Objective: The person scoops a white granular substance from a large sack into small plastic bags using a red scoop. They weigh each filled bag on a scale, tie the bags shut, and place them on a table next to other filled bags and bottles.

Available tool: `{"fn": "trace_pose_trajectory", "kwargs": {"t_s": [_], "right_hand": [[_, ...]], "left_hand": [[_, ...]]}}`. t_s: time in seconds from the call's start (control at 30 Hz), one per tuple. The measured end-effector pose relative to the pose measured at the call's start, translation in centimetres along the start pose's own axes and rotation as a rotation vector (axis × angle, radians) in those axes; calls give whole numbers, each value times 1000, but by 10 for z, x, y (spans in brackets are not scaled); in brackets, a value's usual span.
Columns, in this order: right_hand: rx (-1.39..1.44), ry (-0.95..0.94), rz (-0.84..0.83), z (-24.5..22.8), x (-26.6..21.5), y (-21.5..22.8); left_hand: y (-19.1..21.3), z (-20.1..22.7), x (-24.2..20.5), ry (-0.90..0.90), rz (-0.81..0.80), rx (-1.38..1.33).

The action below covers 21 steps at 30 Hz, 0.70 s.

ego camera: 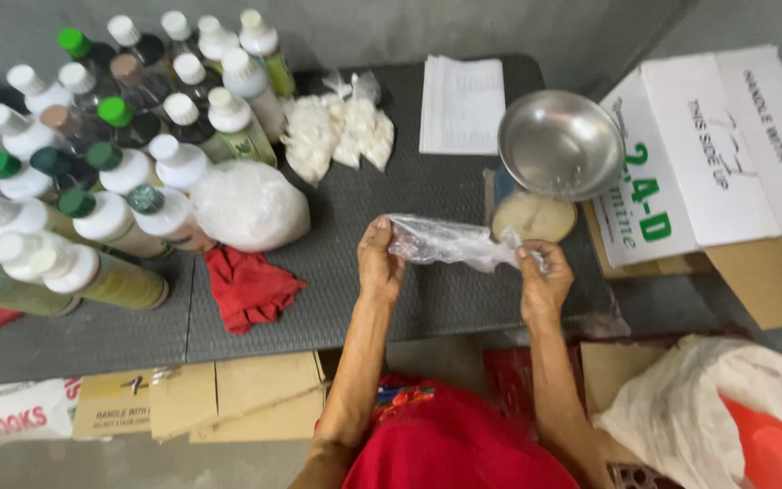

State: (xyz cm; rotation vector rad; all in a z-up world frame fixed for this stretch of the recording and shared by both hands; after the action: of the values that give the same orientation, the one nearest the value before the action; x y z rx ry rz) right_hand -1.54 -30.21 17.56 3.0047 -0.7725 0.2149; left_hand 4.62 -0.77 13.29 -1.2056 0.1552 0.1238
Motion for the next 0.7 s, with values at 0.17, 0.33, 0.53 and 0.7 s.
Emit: {"fn": "trace_pose_trajectory", "kwargs": {"t_s": [0.17, 0.33, 0.53, 0.7], "right_hand": [[-632, 69, -40, 25, -18, 50], [-445, -175, -206, 70, -37, 44], [-76, -603, -303, 104, -69, 40], [256, -768, -503, 126, -97, -5]], "left_hand": [[-16, -56, -41, 119, -5, 22], [0, -87, -59, 134, 68, -18], [17, -72, -59, 28, 14, 170], [24, -101, -91, 203, -39, 233]]}}
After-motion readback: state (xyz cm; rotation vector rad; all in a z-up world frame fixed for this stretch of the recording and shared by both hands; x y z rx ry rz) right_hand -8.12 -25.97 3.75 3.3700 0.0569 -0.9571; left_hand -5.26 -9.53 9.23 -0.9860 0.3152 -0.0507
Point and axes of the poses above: each hand's wrist, its own x-axis towards the middle knuckle, its own y-axis out of the back of the hand, z = x × y, the point moved 8 cm from there along x, towards the middle knuckle, and after that the axes turned 9 degrees about -x, right-handed, at the moved point
